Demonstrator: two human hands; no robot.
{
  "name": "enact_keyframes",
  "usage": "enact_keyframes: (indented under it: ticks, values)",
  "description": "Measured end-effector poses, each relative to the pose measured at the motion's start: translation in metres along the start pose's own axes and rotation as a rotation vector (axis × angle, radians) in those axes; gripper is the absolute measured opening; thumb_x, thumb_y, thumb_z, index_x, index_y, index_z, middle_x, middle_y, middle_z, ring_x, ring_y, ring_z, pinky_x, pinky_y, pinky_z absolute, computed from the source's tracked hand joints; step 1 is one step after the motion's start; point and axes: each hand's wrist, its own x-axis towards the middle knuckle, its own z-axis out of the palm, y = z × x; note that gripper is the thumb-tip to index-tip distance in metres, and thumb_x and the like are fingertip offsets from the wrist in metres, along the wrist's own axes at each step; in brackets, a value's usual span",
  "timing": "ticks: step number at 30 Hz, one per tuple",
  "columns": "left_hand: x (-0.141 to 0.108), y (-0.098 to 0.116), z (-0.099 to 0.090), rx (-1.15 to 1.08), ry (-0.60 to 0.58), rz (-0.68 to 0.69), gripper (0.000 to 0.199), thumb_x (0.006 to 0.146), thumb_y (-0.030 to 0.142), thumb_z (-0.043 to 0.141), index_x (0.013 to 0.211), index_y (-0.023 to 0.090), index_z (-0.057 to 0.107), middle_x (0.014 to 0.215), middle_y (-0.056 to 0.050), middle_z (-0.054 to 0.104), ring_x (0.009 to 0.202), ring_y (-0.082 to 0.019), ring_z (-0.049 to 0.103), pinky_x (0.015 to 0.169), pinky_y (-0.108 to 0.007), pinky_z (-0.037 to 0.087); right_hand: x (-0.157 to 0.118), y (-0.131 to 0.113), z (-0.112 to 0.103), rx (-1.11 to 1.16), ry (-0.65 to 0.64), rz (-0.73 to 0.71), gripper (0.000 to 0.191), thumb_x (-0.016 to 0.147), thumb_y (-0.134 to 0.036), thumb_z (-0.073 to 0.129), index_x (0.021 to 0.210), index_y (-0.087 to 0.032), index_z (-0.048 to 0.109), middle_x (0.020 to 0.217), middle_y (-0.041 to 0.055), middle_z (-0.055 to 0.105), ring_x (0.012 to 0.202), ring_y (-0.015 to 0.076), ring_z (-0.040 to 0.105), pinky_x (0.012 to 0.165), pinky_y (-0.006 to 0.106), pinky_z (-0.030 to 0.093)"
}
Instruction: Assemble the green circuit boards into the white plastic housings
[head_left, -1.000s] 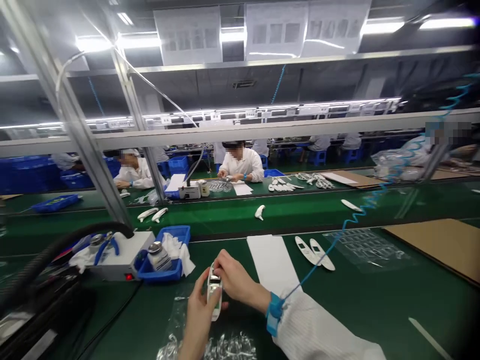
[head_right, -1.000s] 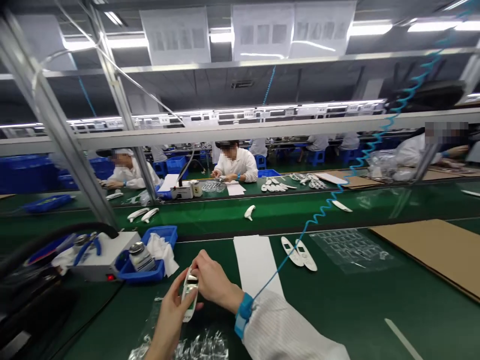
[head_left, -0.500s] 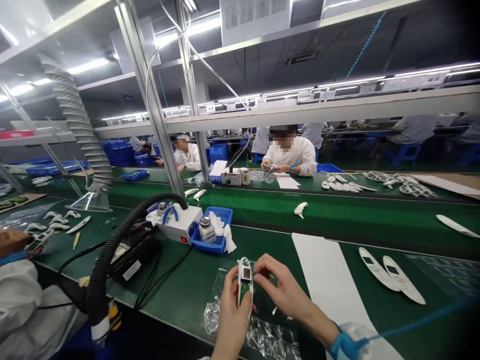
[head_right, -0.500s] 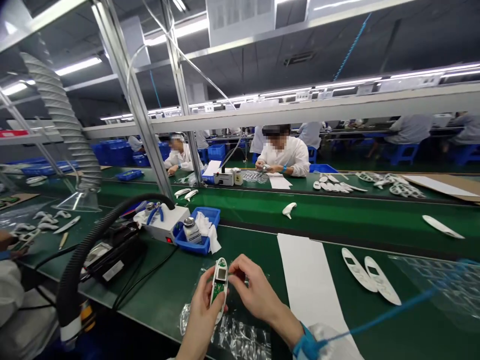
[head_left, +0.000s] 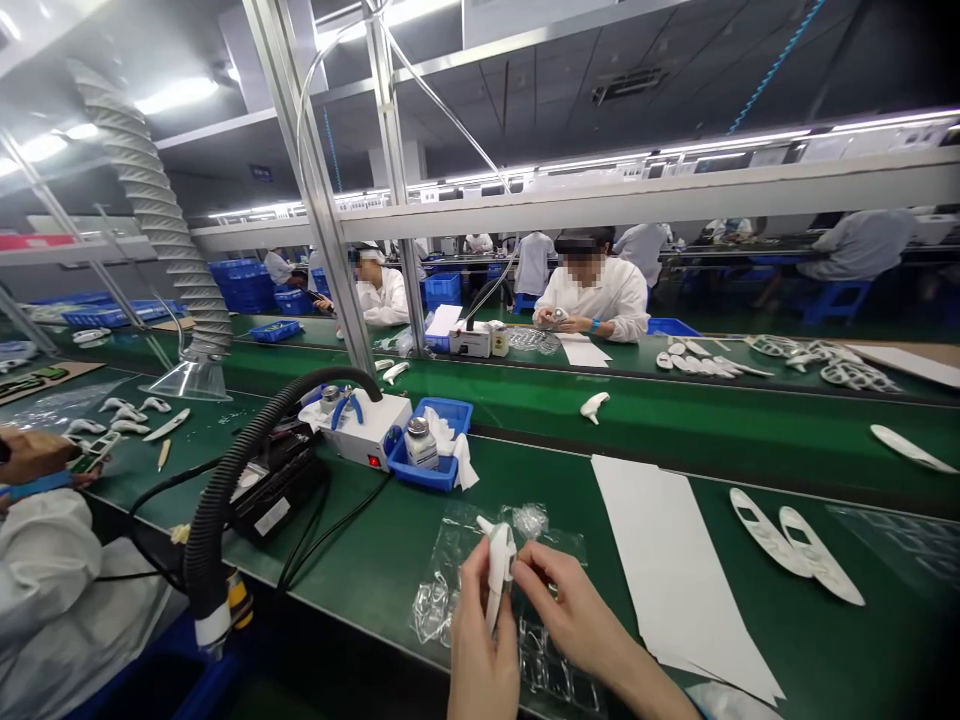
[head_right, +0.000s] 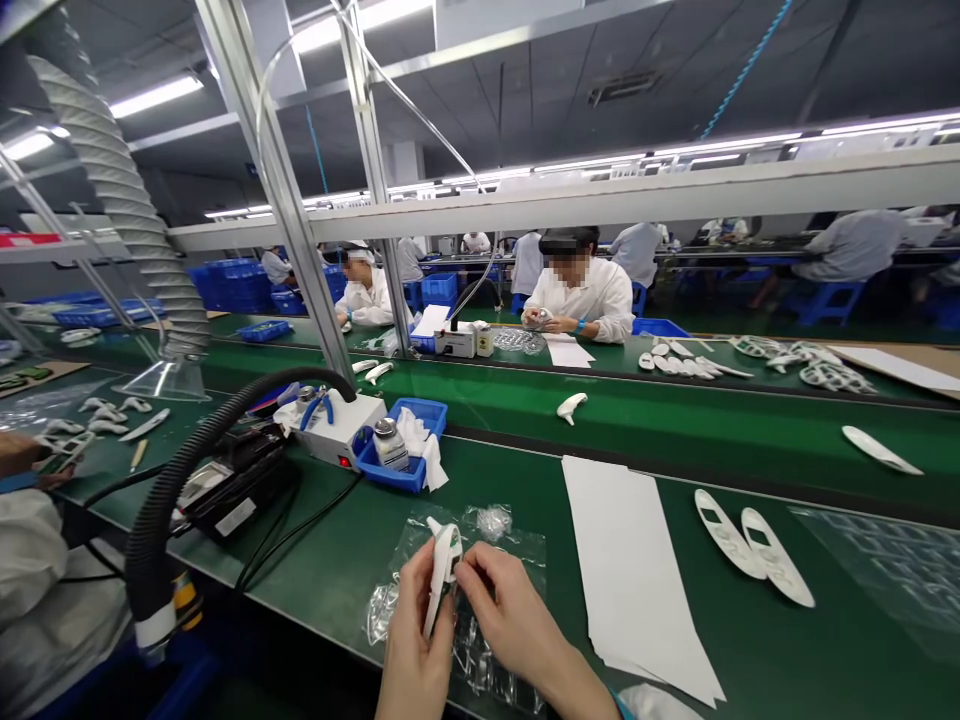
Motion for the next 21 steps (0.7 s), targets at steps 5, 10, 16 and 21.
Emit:
enact_keyframes:
  ticks: [5, 10, 16, 21]
  values:
    - [-0.005, -0.014, -0.001, 0.157, 0.002, 0.086, 0.038, 0.095, 0.031, 0.036, 0.133, 0.027, 0.039, 0.136, -0.006, 0.049, 0.124, -0.019, 0.047, 0.101, -0.033, 0.038, -0.009, 0.0, 0.008, -0.186, -0.02, -0.101, 0.031, 0.098, -0.032, 0.028, 0.072, -0.019, 0.038, 0.072, 0.0007, 0.048, 0.063, 0.013, 0.041, 0.06, 0.028, 0.029]
    - [0.004, -0.02, -0.011, 0.078, 0.049, -0.04, 0.041, 0.092, 0.038, 0.042, 0.131, 0.024, 0.038, 0.135, -0.01, 0.048, 0.124, -0.024, 0.046, 0.101, -0.038, 0.037, 0.004, 0.006, -0.013, -0.335, -0.017, -0.068, 0.033, 0.098, -0.032, 0.025, 0.07, -0.02, 0.038, 0.071, -0.0005, 0.05, 0.064, 0.0118, 0.045, 0.061, 0.026, 0.034]
    - [0.011, -0.012, -0.01, -0.036, 0.11, -0.197, 0.058, 0.086, 0.051, 0.048, 0.135, 0.022, 0.035, 0.135, -0.011, 0.048, 0.115, -0.027, 0.052, 0.084, -0.032, 0.044, 0.067, 0.06, -0.043, -0.614, -0.074, 0.208, 0.028, 0.096, -0.029, 0.044, 0.074, -0.015, 0.055, 0.07, -0.0016, 0.057, 0.067, 0.0122, 0.056, 0.065, 0.028, 0.045]
    - [0.011, -0.009, 0.005, -0.039, 0.14, -0.305, 0.07, 0.081, 0.06, 0.049, 0.136, 0.019, 0.033, 0.123, -0.016, 0.058, 0.082, -0.023, 0.063, 0.062, -0.029, 0.048, 0.081, 0.076, -0.049, -0.765, -0.153, 0.335, 0.026, 0.089, -0.038, 0.058, 0.082, -0.013, 0.062, 0.084, 0.0024, 0.065, 0.08, 0.0151, 0.062, 0.077, 0.035, 0.05]
